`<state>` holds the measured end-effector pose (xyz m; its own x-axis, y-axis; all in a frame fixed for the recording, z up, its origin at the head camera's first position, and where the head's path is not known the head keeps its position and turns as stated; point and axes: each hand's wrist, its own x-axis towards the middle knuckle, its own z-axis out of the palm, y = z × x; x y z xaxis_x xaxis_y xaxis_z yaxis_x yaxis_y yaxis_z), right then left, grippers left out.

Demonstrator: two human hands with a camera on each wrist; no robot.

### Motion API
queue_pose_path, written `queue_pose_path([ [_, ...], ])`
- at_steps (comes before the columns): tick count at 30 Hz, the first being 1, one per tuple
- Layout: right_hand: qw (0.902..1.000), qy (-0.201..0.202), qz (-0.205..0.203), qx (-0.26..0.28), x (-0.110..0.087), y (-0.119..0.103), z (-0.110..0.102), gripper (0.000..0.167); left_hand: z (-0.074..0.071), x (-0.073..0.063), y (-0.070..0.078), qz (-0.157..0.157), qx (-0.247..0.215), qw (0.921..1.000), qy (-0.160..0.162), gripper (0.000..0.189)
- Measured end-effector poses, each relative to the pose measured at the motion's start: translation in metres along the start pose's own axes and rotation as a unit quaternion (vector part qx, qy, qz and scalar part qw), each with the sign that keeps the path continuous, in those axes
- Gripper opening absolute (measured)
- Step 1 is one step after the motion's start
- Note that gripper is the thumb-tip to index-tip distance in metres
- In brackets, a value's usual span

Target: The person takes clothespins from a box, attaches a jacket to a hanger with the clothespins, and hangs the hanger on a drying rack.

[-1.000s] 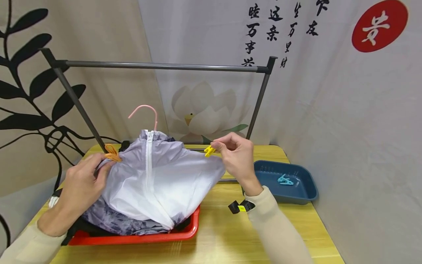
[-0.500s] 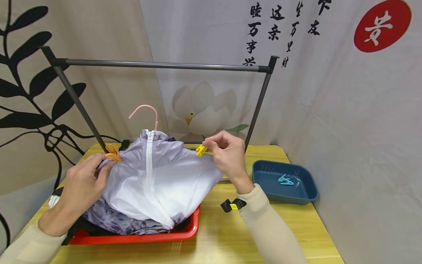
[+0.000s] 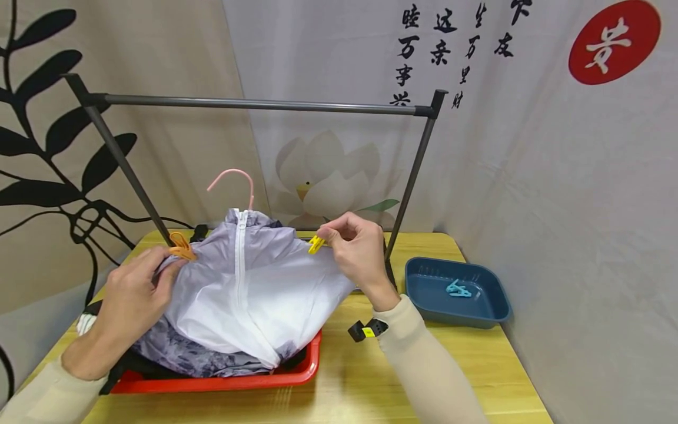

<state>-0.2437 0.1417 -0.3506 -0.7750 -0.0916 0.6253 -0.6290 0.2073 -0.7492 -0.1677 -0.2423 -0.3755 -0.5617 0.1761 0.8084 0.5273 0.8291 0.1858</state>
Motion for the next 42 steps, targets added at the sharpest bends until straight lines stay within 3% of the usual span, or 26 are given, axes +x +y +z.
queue_pose_path([
  [10, 0.9997, -0.011, 0.02, 0.003, -0.003, 0.008, 0.003, 0.004, 0.002, 0.003, 0.001, -0.003, -0.007, 1.0, -0.005, 0.022],
  [17, 0.9984, -0.029, 0.048, -0.006, -0.008, 0.015, 0.003, 0.016, 0.003, 0.003, 0.0, -0.003, -0.004, 0.9999, -0.01, 0.023],
  [42, 0.9932, -0.103, 0.045, -0.029, -0.015, 0.015, -0.012, 0.034, 0.006, 0.003, 0.001, -0.008, -0.001, 0.9998, -0.016, 0.023],
])
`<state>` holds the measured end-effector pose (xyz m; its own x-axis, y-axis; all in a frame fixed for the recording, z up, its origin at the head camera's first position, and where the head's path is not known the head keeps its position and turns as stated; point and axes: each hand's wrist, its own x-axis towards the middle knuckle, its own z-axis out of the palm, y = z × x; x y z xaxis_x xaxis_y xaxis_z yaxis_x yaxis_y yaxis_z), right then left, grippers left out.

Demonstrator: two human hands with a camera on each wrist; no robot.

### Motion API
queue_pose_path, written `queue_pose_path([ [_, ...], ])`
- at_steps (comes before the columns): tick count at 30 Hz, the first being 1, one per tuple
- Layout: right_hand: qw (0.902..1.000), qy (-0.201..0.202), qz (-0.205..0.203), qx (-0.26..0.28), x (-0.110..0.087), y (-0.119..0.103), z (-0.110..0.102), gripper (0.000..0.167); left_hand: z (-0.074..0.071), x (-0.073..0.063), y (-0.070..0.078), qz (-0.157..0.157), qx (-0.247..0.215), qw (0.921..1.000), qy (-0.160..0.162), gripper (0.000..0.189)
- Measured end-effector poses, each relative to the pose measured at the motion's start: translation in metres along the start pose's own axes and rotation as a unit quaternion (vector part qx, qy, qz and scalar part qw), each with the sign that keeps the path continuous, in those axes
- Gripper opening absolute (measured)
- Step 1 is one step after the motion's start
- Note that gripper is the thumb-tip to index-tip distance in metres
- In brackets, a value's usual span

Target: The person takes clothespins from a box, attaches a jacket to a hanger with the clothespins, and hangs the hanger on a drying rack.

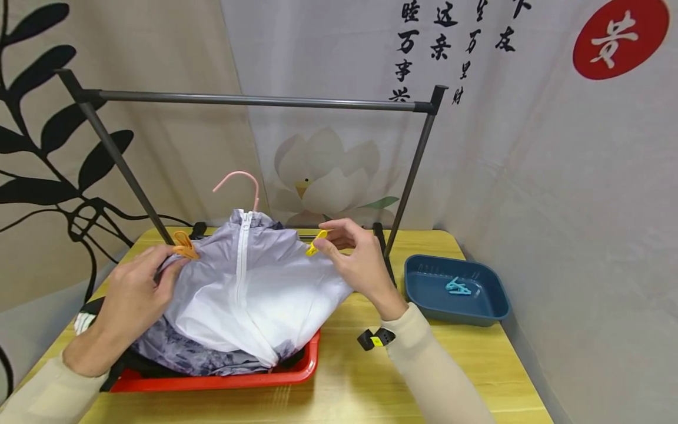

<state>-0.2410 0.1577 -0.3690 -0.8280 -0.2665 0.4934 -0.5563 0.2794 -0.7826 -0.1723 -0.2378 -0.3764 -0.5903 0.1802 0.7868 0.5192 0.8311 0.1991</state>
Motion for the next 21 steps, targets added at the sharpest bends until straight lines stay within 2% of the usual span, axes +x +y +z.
queue_pose_path([
  [9, 0.9982, -0.034, 0.02, -0.044, -0.009, 0.009, -0.01, 0.046, 0.001, 0.0, 0.0, 0.002, -0.001, 1.0, 0.002, 0.022],
  [14, 0.9933, -0.076, 0.034, -0.079, -0.013, 0.018, -0.015, 0.05, 0.001, 0.001, 0.001, 0.001, 0.0, 1.0, 0.002, 0.022],
  [17, 0.9881, -0.106, 0.035, -0.106, -0.016, 0.025, -0.016, 0.049, 0.001, 0.0, 0.001, 0.004, 0.0, 1.0, 0.003, 0.021],
  [21, 0.9837, -0.124, 0.001, -0.13, -0.018, 0.032, -0.016, 0.036, 0.002, 0.0, 0.002, 0.009, -0.002, 0.9999, 0.004, 0.022],
])
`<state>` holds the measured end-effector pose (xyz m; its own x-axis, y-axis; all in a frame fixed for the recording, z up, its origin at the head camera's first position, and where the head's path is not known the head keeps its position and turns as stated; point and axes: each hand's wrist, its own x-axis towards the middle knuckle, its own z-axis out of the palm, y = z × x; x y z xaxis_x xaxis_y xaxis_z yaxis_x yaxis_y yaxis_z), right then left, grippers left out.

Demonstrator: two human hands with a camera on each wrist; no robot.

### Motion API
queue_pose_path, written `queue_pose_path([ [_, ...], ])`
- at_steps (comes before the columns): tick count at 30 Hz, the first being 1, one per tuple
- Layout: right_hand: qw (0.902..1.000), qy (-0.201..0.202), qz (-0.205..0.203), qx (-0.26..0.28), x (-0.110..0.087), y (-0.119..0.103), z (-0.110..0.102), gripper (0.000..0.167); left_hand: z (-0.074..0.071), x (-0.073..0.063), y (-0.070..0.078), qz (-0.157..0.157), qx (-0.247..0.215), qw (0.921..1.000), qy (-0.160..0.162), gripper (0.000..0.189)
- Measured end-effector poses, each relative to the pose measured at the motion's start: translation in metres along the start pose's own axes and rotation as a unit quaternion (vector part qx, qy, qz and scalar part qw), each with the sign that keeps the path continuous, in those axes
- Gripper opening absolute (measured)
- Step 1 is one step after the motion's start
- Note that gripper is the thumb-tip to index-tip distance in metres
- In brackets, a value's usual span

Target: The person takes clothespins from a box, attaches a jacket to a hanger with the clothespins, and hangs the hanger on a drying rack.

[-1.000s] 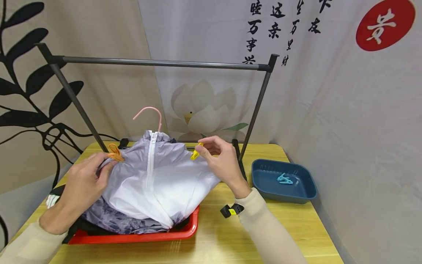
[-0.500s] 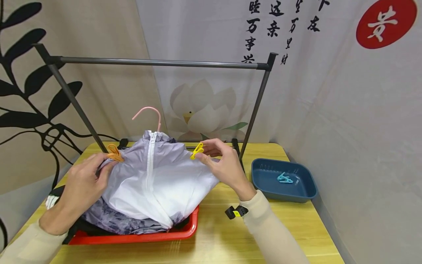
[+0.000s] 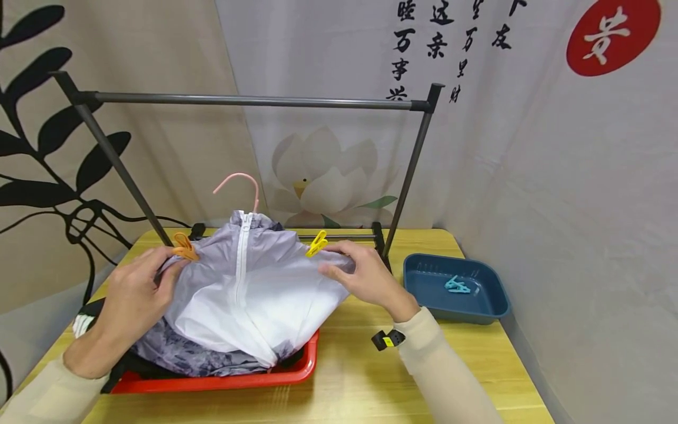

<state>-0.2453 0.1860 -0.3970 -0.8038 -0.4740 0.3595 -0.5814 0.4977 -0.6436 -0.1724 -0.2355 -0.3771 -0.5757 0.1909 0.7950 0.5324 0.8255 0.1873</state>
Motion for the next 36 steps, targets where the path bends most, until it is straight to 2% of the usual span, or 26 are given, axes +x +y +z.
queue_pose_path([
  [4, 0.9988, 0.009, -0.047, 0.011, 0.0, 0.005, 0.003, 0.008, 0.0, 0.0, -0.001, 0.001, -0.003, 1.0, -0.002, 0.023],
  [7, 0.9973, 0.018, -0.063, 0.032, 0.001, 0.006, 0.005, 0.017, 0.0, 0.0, -0.001, -0.001, -0.003, 1.0, -0.004, 0.023],
  [12, 0.9964, 0.04, -0.07, 0.026, 0.0, 0.005, 0.008, 0.023, 0.0, 0.001, -0.001, -0.009, -0.005, 0.9999, -0.01, 0.026],
  [21, 0.9944, 0.075, -0.074, 0.004, -0.001, 0.004, 0.01, 0.012, -0.002, 0.001, -0.002, -0.019, -0.015, 0.9996, -0.017, 0.025],
  [30, 0.9917, 0.099, -0.081, 0.015, -0.002, 0.005, 0.012, 0.013, -0.005, 0.0, -0.002, -0.034, -0.033, 0.9989, 0.003, 0.026],
  [33, 0.9903, 0.113, -0.078, 0.023, -0.004, 0.005, 0.011, 0.013, -0.006, 0.001, -0.001, -0.049, -0.035, 0.9982, 0.003, 0.032],
  [36, 0.9892, 0.126, -0.07, 0.027, -0.005, 0.007, 0.011, 0.013, -0.006, 0.001, -0.002, -0.067, -0.048, 0.9966, 0.005, 0.045],
])
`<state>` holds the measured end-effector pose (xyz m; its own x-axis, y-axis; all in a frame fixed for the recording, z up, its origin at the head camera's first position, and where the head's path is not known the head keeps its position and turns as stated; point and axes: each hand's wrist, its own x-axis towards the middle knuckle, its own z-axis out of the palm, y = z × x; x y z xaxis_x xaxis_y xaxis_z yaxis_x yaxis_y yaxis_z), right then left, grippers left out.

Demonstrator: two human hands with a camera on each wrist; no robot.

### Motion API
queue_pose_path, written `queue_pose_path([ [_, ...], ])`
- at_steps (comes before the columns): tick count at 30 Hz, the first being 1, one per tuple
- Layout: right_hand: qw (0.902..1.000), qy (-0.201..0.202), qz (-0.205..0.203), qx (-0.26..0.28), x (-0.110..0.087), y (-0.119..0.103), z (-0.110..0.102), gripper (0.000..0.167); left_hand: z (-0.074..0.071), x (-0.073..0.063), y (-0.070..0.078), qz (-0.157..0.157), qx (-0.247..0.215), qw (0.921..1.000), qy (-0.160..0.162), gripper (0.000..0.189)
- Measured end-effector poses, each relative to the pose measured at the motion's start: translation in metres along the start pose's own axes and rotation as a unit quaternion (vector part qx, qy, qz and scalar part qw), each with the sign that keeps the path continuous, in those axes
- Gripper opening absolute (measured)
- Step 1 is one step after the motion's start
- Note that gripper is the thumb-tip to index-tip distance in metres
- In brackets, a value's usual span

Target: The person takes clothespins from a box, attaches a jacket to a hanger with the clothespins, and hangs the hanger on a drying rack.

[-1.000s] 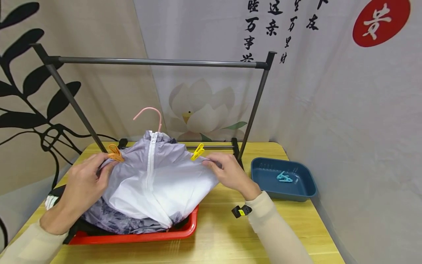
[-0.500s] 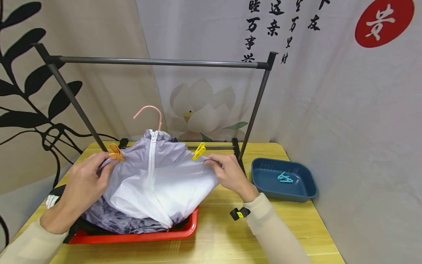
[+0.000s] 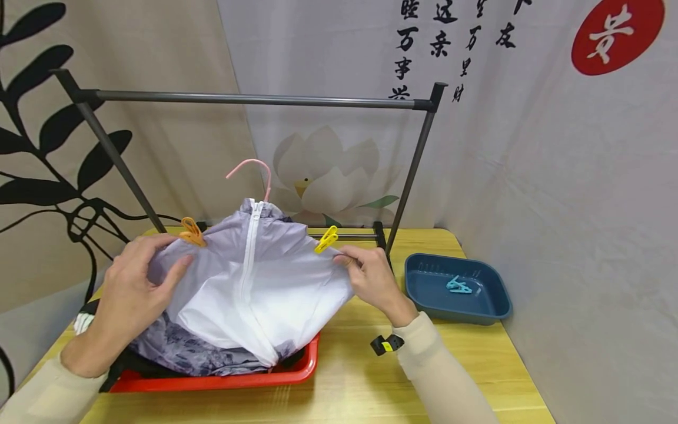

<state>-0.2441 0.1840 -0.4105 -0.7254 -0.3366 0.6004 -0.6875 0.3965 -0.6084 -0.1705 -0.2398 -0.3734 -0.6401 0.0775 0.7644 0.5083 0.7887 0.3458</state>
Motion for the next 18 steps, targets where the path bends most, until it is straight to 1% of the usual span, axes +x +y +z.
queue_pose_path([
  [3, 1.0, 0.009, 0.002, 0.001, -0.001, 0.001, -0.001, 0.013, 0.0, 0.0, -0.003, -0.019, -0.013, 0.9997, 0.003, 0.065],
  [6, 0.9998, 0.016, 0.005, 0.004, -0.001, 0.002, -0.002, 0.015, -0.002, -0.002, -0.006, -0.043, -0.017, 0.9989, -0.003, 0.085],
  [7, 0.9998, 0.019, 0.007, 0.005, -0.001, 0.001, -0.003, 0.015, -0.003, -0.003, -0.006, -0.054, -0.016, 0.9984, -0.008, 0.09],
  [9, 0.9995, 0.027, 0.012, 0.006, -0.001, 0.001, -0.005, 0.015, -0.006, -0.004, -0.007, -0.083, -0.013, 0.996, -0.031, 0.101],
  [10, 0.9994, 0.031, 0.015, 0.005, -0.001, 0.0, -0.006, 0.015, -0.007, -0.004, -0.007, -0.101, -0.01, 0.9937, -0.048, 0.105],
  [12, 0.999, 0.04, 0.018, 0.002, 0.0, -0.001, -0.008, 0.014, -0.01, -0.005, -0.007, -0.14, -0.007, 0.9861, -0.09, 0.113],
  [15, 0.9985, 0.051, 0.022, -0.006, 0.0, -0.001, -0.01, 0.013, -0.014, -0.006, -0.005, -0.191, -0.004, 0.9702, -0.148, 0.122],
  [17, 0.9981, 0.056, 0.024, -0.011, 0.0, -0.002, -0.011, 0.013, -0.014, -0.006, -0.004, -0.209, -0.005, 0.9622, -0.175, 0.126],
  [18, 0.9978, 0.059, 0.026, -0.014, 0.0, -0.002, -0.011, 0.013, -0.014, -0.006, -0.003, -0.213, -0.006, 0.9598, -0.183, 0.127],
])
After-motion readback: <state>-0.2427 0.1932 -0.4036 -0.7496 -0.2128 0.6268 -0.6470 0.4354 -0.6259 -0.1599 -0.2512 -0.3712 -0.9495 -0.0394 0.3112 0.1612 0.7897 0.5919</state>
